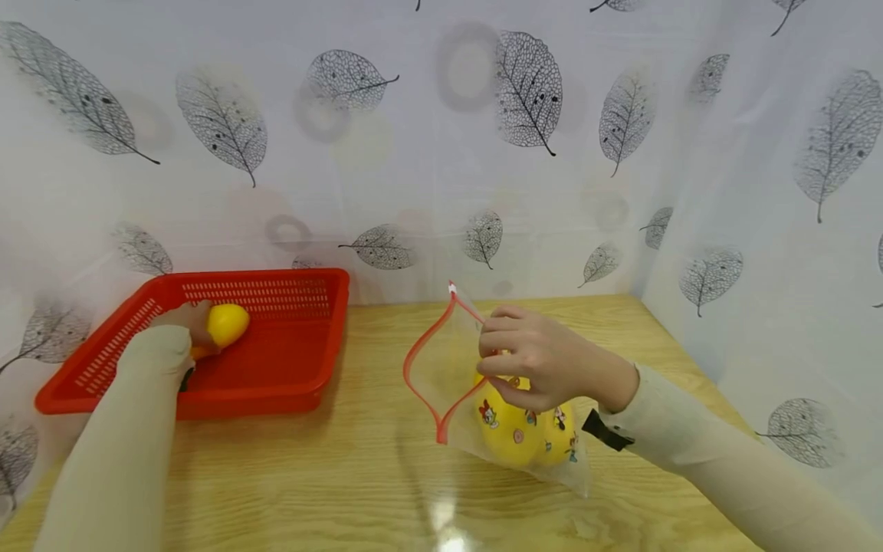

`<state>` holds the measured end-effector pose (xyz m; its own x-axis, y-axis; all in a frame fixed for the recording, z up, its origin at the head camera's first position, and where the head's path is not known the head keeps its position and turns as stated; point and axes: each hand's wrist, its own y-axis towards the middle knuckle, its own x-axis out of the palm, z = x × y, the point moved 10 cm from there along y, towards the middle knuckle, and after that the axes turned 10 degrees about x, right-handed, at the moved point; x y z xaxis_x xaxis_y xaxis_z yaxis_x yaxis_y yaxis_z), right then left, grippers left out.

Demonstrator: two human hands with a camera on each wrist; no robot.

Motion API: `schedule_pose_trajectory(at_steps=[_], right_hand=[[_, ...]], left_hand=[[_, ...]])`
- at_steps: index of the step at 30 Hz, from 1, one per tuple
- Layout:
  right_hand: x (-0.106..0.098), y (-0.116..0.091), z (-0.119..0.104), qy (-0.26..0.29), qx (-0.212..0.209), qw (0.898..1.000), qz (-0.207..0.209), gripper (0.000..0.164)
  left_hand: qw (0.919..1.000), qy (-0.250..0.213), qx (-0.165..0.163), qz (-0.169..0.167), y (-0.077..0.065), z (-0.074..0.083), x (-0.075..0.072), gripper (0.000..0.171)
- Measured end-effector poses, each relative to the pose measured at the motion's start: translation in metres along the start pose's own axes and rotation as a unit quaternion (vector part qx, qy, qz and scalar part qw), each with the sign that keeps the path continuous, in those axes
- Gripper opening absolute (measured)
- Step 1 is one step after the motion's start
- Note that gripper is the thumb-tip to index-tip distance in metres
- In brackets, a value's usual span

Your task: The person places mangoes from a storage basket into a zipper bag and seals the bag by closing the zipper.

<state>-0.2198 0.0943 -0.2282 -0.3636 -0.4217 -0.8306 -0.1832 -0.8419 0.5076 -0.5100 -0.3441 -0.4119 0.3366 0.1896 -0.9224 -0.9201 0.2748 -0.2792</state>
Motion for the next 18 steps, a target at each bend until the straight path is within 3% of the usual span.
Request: schedule_pose_trajectory(at_steps=[8, 11, 15, 18], right_hand=[[0.001, 0.001, -0.001, 0.003, -0.009, 1.0, 0.011, 0.021], [0.001, 0.001, -0.001, 0.001, -0.007, 1.0, 0.007, 0.021], [0.001, 0.002, -0.001, -0.001, -0.004, 1.0, 0.001, 0.02], [0.0, 0.003, -0.002, -0.002, -0.004, 1.0, 0.001, 0.02]], left_hand=[[0.9991, 0.018, 0.039, 0.007, 0.002, 0.02, -0.006, 0.119], [0.9994, 0.002, 0.034, 0.004, 0.002, 0.024, -0.007, 0.121], [0.9994, -0.011, 0.034, 0.004, 0.005, 0.031, -0.008, 0.118], [0.9981, 0.019, 0.058, 0.007, 0.007, 0.042, -0.008, 0.11]])
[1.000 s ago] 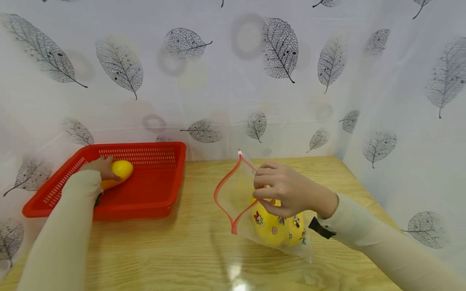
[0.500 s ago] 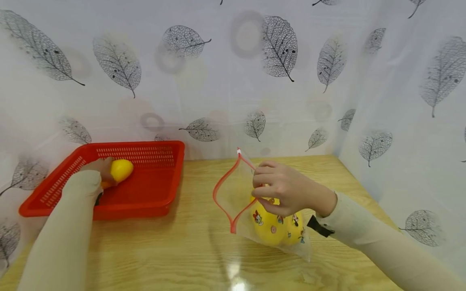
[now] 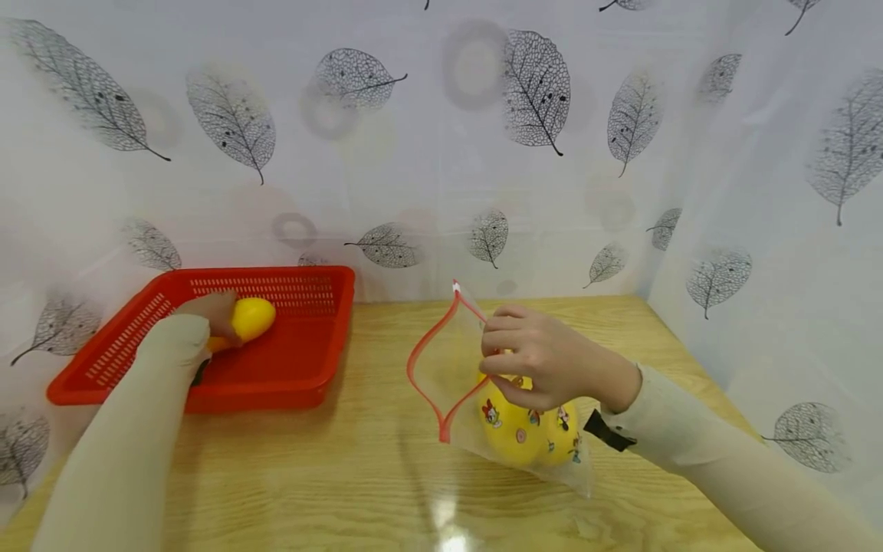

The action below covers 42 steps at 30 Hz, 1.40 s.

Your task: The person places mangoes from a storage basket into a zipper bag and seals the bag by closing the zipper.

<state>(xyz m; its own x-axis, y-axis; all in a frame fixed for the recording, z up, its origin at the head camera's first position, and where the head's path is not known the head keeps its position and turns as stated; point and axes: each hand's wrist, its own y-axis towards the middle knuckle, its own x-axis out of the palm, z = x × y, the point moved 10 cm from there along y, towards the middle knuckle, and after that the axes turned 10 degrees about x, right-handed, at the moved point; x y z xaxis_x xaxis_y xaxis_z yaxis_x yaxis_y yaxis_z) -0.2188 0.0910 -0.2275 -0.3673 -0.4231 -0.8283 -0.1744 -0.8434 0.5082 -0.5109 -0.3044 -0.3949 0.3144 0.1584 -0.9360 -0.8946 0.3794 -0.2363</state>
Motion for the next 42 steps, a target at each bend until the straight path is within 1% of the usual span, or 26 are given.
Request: schedule_pose_trajectory(at_steps=[2, 6, 10, 13, 17, 19, 26, 31, 34, 42], right_hand=[[0.0, 0.0, 0.0, 0.0, 0.0, 1.0, 0.0, 0.02], [0.0, -0.001, 0.0, 0.001, 0.001, 1.0, 0.0, 0.021], [0.0, -0.001, 0.0, 0.0, 0.0, 1.0, 0.0, 0.021], [0.0, -0.002, 0.0, 0.0, 0.001, 1.0, 0.0, 0.021], [0.0, -0.002, -0.001, 0.0, 0.001, 1.0, 0.001, 0.022], [0.0, -0.003, -0.001, 0.0, 0.001, 1.0, 0.001, 0.022], [0.0, -0.003, -0.001, 0.0, 0.001, 1.0, 0.001, 0.022], [0.0, -0.002, -0.001, -0.001, -0.001, 1.0, 0.003, 0.022], [-0.001, -0.002, -0.001, -0.002, -0.002, 1.0, 0.004, 0.022], [-0.001, -0.001, -0.001, 0.003, -0.003, 1.0, 0.004, 0.021]], left_hand=[[0.9996, 0.023, 0.015, 0.003, 0.002, 0.007, 0.001, 0.107], [0.9977, 0.058, 0.033, 0.001, 0.004, 0.02, 0.004, 0.104], [0.9972, 0.064, 0.036, -0.005, 0.005, 0.029, 0.007, 0.104], [0.9977, 0.058, 0.034, -0.006, 0.006, 0.03, 0.008, 0.105], [0.9972, 0.063, 0.038, -0.003, 0.005, 0.033, 0.007, 0.106], [0.9974, 0.062, 0.038, -0.005, 0.003, 0.032, 0.009, 0.108], [0.9997, 0.015, 0.007, -0.017, -0.004, 0.023, 0.013, 0.119], [0.9992, 0.001, -0.002, -0.04, -0.003, 0.019, 0.018, 0.124], [0.9985, -0.004, -0.013, -0.053, -0.002, 0.016, 0.021, 0.126], [0.9989, -0.001, -0.007, -0.046, 0.001, 0.019, 0.02, 0.123]])
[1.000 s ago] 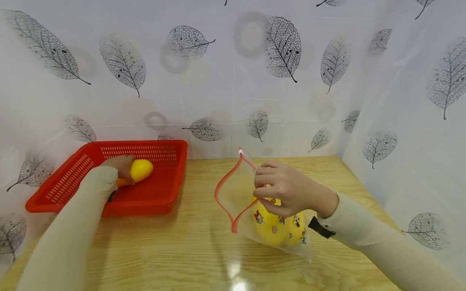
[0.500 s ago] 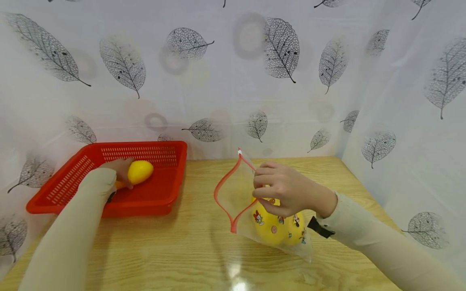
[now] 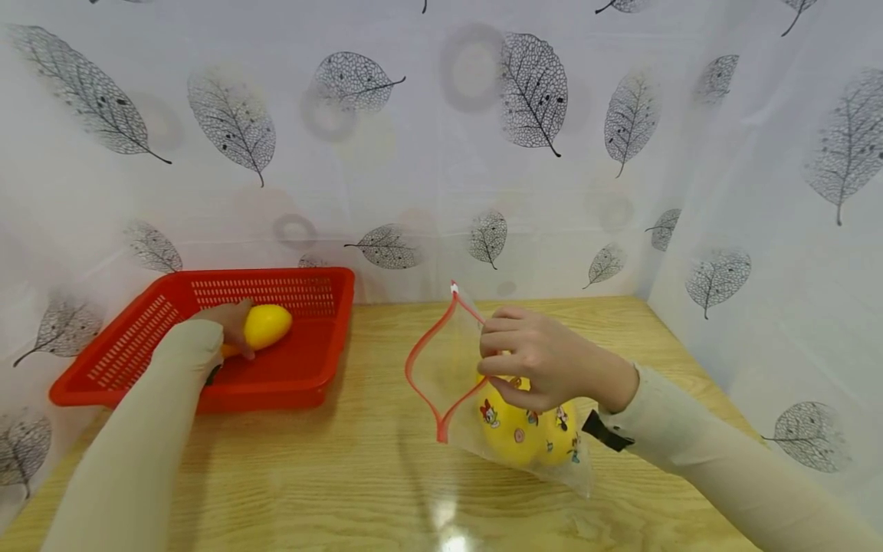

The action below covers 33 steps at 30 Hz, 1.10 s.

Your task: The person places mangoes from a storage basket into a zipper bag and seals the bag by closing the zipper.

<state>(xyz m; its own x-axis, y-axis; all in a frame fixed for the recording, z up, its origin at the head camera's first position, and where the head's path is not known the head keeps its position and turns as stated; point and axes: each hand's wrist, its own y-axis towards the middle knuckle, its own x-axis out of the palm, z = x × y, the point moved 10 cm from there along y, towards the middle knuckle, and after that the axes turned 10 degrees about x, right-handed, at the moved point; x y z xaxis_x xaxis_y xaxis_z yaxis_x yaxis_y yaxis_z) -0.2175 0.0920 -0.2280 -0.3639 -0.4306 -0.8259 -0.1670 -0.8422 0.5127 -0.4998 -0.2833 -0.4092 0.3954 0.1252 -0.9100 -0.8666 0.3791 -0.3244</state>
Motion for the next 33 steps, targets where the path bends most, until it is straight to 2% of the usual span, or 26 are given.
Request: schedule_pose_trajectory(at_steps=[7, 17, 26, 33], right_hand=[[0.0, -0.001, 0.0, 0.002, 0.0, 1.0, -0.001, 0.021], [0.0, -0.001, 0.001, 0.004, 0.001, 1.0, -0.001, 0.021], [0.0, 0.0, 0.001, 0.005, 0.001, 1.0, -0.001, 0.021], [0.0, 0.0, 0.0, 0.003, 0.001, 1.0, -0.003, 0.02]], left_hand=[[0.9999, -0.006, 0.014, 0.0, 0.001, 0.006, 0.001, 0.126], [0.9997, -0.024, 0.008, -0.006, 0.0, 0.01, 0.002, 0.131], [0.9994, -0.031, 0.0, -0.014, 0.002, 0.006, 0.005, 0.133], [0.9975, -0.064, -0.021, -0.022, 0.004, 0.0, 0.007, 0.131]])
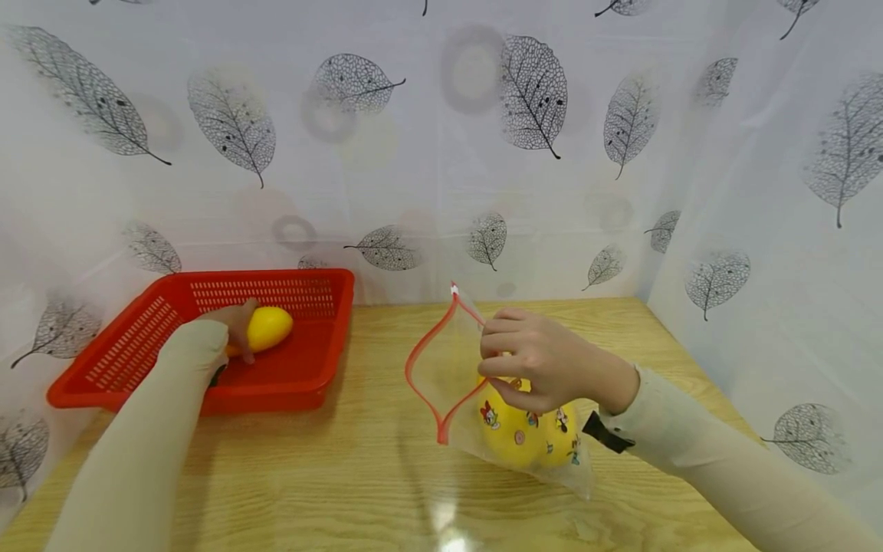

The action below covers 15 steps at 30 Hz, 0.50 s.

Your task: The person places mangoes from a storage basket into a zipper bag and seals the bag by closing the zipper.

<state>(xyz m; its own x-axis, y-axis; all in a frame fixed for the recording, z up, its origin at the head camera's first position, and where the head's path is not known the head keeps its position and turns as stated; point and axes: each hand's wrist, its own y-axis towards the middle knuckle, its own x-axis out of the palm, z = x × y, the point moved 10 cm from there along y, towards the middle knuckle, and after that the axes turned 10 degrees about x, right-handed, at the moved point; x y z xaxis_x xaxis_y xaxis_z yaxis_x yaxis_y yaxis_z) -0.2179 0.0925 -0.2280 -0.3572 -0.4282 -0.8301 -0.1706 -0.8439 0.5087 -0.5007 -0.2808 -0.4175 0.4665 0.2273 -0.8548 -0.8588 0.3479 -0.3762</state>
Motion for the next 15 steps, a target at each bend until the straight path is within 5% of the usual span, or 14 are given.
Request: schedule_pose_trajectory(at_steps=[6, 15], right_hand=[[0.0004, -0.0003, 0.0002, 0.0, 0.0, 1.0, -0.001, 0.021], [0.0003, -0.0001, 0.0001, 0.001, 0.002, 1.0, 0.0, 0.021]], left_hand=[[0.9975, -0.06, -0.036, -0.015, 0.0018, -0.0081, 0.0035, 0.129], [1.0, 0.004, -0.003, -0.001, 0.0037, -0.0019, -0.0003, 0.124]])
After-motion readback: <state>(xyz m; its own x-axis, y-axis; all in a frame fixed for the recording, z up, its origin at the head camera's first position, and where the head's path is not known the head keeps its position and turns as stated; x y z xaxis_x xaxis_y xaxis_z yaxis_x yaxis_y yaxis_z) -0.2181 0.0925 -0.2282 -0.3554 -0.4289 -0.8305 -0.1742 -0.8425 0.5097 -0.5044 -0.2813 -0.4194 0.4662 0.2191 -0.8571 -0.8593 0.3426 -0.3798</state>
